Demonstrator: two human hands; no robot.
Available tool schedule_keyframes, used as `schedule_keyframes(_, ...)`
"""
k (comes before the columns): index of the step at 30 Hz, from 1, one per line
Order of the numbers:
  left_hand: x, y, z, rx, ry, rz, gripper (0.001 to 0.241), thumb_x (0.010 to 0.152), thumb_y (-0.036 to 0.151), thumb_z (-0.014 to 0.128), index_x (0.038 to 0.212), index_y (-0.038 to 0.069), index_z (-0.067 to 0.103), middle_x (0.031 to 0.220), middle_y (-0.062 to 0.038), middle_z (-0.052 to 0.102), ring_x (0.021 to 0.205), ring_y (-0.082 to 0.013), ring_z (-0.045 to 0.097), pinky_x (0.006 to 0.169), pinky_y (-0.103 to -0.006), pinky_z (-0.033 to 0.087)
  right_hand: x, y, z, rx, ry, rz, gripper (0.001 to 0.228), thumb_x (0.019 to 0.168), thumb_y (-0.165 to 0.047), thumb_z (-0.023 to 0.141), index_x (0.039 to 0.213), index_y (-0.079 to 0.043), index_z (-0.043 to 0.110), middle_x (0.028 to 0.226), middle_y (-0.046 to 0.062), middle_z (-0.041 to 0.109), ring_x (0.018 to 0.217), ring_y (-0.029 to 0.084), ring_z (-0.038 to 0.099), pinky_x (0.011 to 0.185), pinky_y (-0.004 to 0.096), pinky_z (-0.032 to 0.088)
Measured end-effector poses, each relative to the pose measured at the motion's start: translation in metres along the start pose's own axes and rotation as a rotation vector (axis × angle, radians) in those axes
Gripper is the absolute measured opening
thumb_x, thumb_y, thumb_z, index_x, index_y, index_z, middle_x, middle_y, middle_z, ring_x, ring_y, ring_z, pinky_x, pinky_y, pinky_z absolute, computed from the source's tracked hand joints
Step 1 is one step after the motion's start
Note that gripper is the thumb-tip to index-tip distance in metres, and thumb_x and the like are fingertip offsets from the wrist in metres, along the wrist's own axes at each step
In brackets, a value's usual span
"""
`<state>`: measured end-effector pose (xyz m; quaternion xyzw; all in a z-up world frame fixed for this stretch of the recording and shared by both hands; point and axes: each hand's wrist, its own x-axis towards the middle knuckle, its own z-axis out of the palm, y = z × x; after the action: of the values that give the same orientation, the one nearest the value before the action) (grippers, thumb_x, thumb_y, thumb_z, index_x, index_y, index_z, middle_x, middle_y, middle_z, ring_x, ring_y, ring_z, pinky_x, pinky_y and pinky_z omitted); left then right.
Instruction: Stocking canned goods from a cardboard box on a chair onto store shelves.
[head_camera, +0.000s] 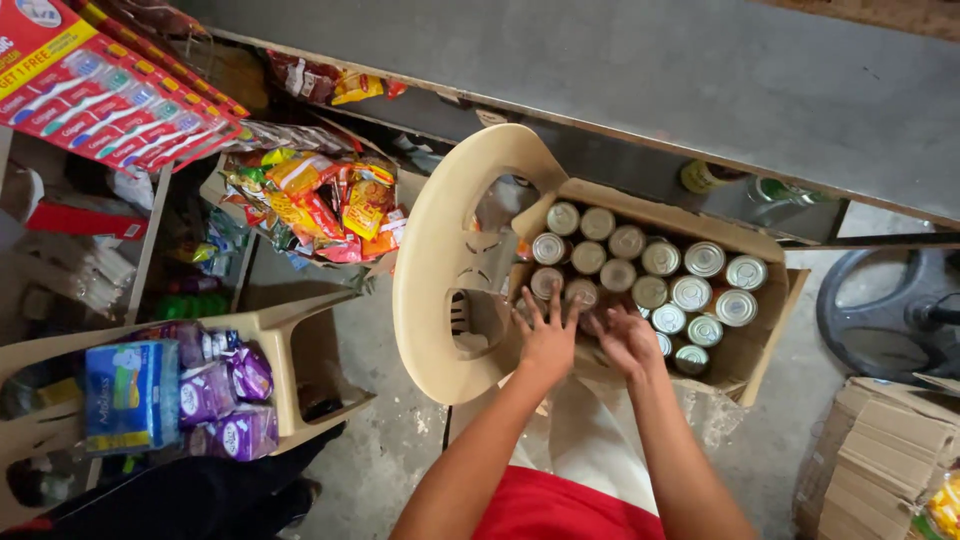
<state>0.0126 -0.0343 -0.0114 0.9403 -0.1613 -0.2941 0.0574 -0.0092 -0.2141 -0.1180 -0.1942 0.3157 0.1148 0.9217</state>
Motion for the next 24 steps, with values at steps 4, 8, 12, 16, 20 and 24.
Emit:
schedule_keyframes(4, -0.002, 0.001, -0.004, 0.044, -0.002, 0.0, 0.086, 0.091, 0.024, 0.059, 0.166, 0.025, 0.015, 0.17, -0.023, -0.01, 0.144, -0.0709, -0.004, 0.106, -0.0865, 0.009, 0.001, -0.007, 0.02, -0.029, -0.001, 0.009, 0.047, 0.092, 0.008, 0.05, 0.136, -0.008, 0.054, 0.133, 0.006, 0.061, 0.121, 0.025, 0.055, 0.111, 0.045, 0.041)
schedule_keyframes(8, -0.004, 0.004, -0.012, 0.052, -0.019, -0.01, 0.089, 0.09, 0.027, 0.06, 0.166, 0.025, 0.013, 0.17, -0.023, -0.008, 0.144, -0.0703, -0.003, 0.106, -0.0866, 0.003, 0.0, -0.009, 0.045, -0.181, 0.01, 0.046, 0.052, 0.091, 0.006, 0.048, 0.14, -0.009, 0.055, 0.14, 0.005, 0.06, 0.124, 0.025, 0.055, 0.107, 0.04, 0.044)
schedule_keyframes(12, -0.01, 0.003, -0.023, 0.048, 0.0, 0.0, 0.085, 0.09, 0.026, 0.058, 0.164, 0.026, 0.017, 0.17, -0.023, -0.006, 0.147, -0.0654, -0.004, 0.106, -0.0861, -0.001, 0.032, 0.006, -0.029, -0.191, 0.228, 0.174, 0.038, 0.094, -0.003, 0.049, 0.131, -0.004, 0.058, 0.131, 0.014, 0.065, 0.115, 0.032, 0.065, 0.089, 0.037, 0.052)
schedule_keyframes(16, -0.003, -0.003, 0.001, 0.134, 0.08, 0.056, 0.08, 0.091, 0.025, 0.055, 0.164, 0.018, 0.022, 0.169, -0.027, 0.001, 0.155, -0.0518, -0.002, 0.114, -0.0779, -0.001, 0.019, 0.024, -0.008, -0.243, 0.192, 0.188, 0.027, 0.099, -0.006, 0.058, 0.125, 0.001, 0.057, 0.124, 0.018, 0.065, 0.109, 0.033, 0.068, 0.081, 0.035, 0.056)
schedule_keyframes(20, 0.004, -0.011, 0.022, 0.158, 0.208, 0.101, 0.075, 0.092, 0.024, 0.051, 0.161, 0.006, 0.027, 0.168, -0.028, 0.012, 0.159, -0.0388, 0.004, 0.121, -0.0668, 0.002, 0.018, 0.04, 0.036, -0.371, 0.192, -0.044, 0.04, 0.099, -0.014, 0.066, 0.134, -0.004, 0.051, 0.12, 0.015, 0.064, 0.102, 0.028, 0.066, 0.08, 0.037, 0.059)
schedule_keyframes(24, 0.005, -0.018, 0.026, 0.088, 0.302, 0.118, 0.073, 0.091, 0.022, 0.049, 0.159, 0.003, 0.03, 0.168, -0.026, 0.017, 0.157, -0.0376, 0.009, 0.122, -0.0643, 0.005, 0.021, 0.044, 0.064, -0.681, 0.306, -0.271, 0.059, 0.094, -0.014, 0.065, 0.149, -0.004, 0.048, 0.127, 0.016, 0.065, 0.104, 0.027, 0.067, 0.084, 0.04, 0.059)
